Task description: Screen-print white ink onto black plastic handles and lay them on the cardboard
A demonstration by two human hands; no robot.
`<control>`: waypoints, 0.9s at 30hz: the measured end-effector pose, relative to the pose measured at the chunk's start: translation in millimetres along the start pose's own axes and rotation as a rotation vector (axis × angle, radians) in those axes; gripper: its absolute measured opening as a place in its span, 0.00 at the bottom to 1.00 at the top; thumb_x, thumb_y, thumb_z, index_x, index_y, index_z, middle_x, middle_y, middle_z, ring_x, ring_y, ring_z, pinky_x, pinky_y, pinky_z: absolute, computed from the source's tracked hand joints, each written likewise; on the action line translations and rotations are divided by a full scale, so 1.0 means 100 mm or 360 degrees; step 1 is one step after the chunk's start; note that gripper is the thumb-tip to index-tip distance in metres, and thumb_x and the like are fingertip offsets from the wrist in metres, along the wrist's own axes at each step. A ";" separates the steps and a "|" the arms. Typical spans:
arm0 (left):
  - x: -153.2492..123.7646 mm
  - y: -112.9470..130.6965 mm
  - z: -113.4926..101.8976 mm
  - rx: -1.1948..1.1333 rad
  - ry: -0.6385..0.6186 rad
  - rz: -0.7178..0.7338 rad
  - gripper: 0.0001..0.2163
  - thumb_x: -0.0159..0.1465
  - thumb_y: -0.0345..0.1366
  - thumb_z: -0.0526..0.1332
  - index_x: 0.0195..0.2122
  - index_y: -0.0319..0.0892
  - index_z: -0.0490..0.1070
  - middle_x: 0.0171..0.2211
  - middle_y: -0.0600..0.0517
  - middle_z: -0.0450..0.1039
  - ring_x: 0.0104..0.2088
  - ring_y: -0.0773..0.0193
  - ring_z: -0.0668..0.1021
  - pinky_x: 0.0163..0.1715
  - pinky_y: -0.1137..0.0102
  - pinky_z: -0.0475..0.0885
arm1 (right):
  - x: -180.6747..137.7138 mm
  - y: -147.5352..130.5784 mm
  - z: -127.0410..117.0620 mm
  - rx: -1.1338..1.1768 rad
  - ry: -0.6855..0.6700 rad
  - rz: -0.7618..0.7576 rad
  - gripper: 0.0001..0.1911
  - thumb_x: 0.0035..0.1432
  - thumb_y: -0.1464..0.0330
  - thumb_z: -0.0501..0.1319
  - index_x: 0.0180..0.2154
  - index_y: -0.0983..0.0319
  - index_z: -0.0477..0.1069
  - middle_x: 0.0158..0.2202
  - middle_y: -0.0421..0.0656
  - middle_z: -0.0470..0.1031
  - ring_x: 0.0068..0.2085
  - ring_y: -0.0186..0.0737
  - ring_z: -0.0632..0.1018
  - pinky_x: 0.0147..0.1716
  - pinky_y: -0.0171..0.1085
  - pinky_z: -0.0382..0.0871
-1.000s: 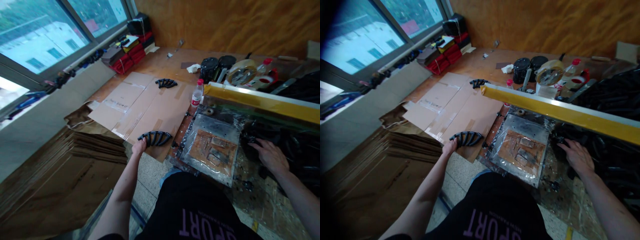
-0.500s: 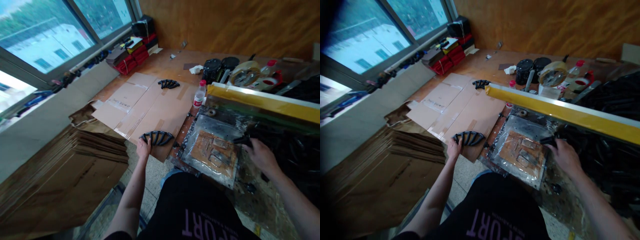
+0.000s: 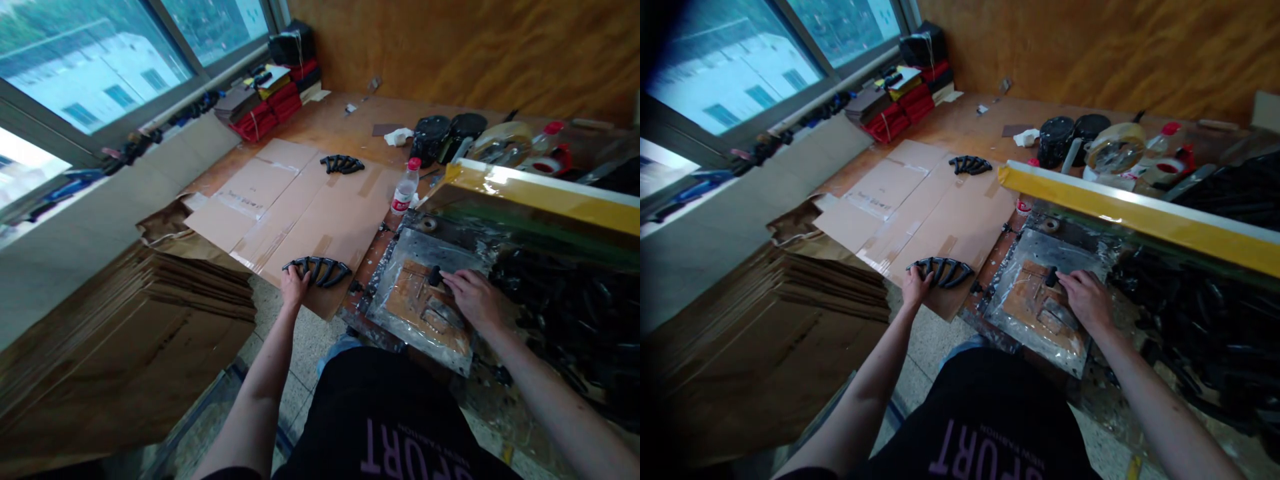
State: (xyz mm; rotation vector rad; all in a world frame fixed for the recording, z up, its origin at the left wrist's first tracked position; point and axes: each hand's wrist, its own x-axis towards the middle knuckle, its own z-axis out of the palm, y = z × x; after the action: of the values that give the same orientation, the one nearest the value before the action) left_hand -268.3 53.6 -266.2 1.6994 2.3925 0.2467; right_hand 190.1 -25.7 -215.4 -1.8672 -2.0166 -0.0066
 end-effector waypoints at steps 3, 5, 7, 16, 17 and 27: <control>0.06 -0.02 0.01 -0.0022 -0.0001 0.0064 0.20 0.62 0.50 0.57 0.48 0.41 0.65 0.46 0.42 0.68 0.47 0.51 0.74 0.46 0.62 0.69 | 0.05 -0.01 0.08 -0.0005 0.0014 0.0032 0.17 0.65 0.61 0.53 0.45 0.57 0.78 0.35 0.46 0.73 0.38 0.42 0.71 0.36 0.38 0.66; 0.09 -0.04 0.02 -0.0045 0.0002 0.0125 0.20 0.62 0.50 0.57 0.48 0.41 0.65 0.46 0.42 0.68 0.46 0.51 0.74 0.45 0.62 0.70 | 0.07 -0.02 0.14 0.0016 -0.0027 0.0013 0.16 0.65 0.62 0.53 0.44 0.56 0.79 0.35 0.46 0.73 0.38 0.42 0.71 0.37 0.38 0.66; 0.12 -0.09 0.04 -0.0069 0.0008 0.0183 0.20 0.62 0.51 0.57 0.47 0.41 0.66 0.45 0.42 0.68 0.45 0.52 0.75 0.45 0.63 0.70 | 0.09 -0.02 0.16 0.0035 -0.0071 -0.0016 0.16 0.65 0.63 0.53 0.43 0.55 0.79 0.36 0.46 0.73 0.39 0.42 0.71 0.37 0.38 0.66; 0.23 -0.25 0.10 -0.0188 0.0014 0.0394 0.20 0.62 0.50 0.58 0.47 0.40 0.67 0.43 0.43 0.68 0.44 0.53 0.75 0.46 0.62 0.71 | 0.31 -0.64 0.04 -0.0025 0.0026 -0.0079 0.13 0.63 0.66 0.55 0.38 0.60 0.80 0.38 0.47 0.77 0.42 0.45 0.72 0.43 0.43 0.67; 0.25 -0.26 0.10 -0.0199 0.0011 0.0412 0.20 0.62 0.51 0.58 0.47 0.40 0.67 0.42 0.43 0.68 0.44 0.53 0.75 0.45 0.62 0.71 | 0.37 -0.85 0.07 0.0096 -0.0022 -0.0110 0.13 0.64 0.66 0.55 0.39 0.60 0.79 0.37 0.46 0.77 0.41 0.44 0.72 0.44 0.42 0.67; 0.11 -0.33 0.03 -0.0325 0.0067 0.0461 0.23 0.62 0.49 0.58 0.54 0.41 0.67 0.50 0.40 0.65 0.51 0.50 0.71 0.50 0.58 0.70 | 0.89 -2.49 0.80 0.0015 -0.1086 -0.0169 0.19 0.68 0.62 0.47 0.47 0.57 0.76 0.36 0.47 0.79 0.43 0.45 0.73 0.42 0.40 0.61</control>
State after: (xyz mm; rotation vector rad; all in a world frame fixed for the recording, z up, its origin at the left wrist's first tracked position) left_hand -301.6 53.6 -278.3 1.9509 2.0573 0.5545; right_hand -74.0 52.5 -200.0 -1.9181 -2.5289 0.6961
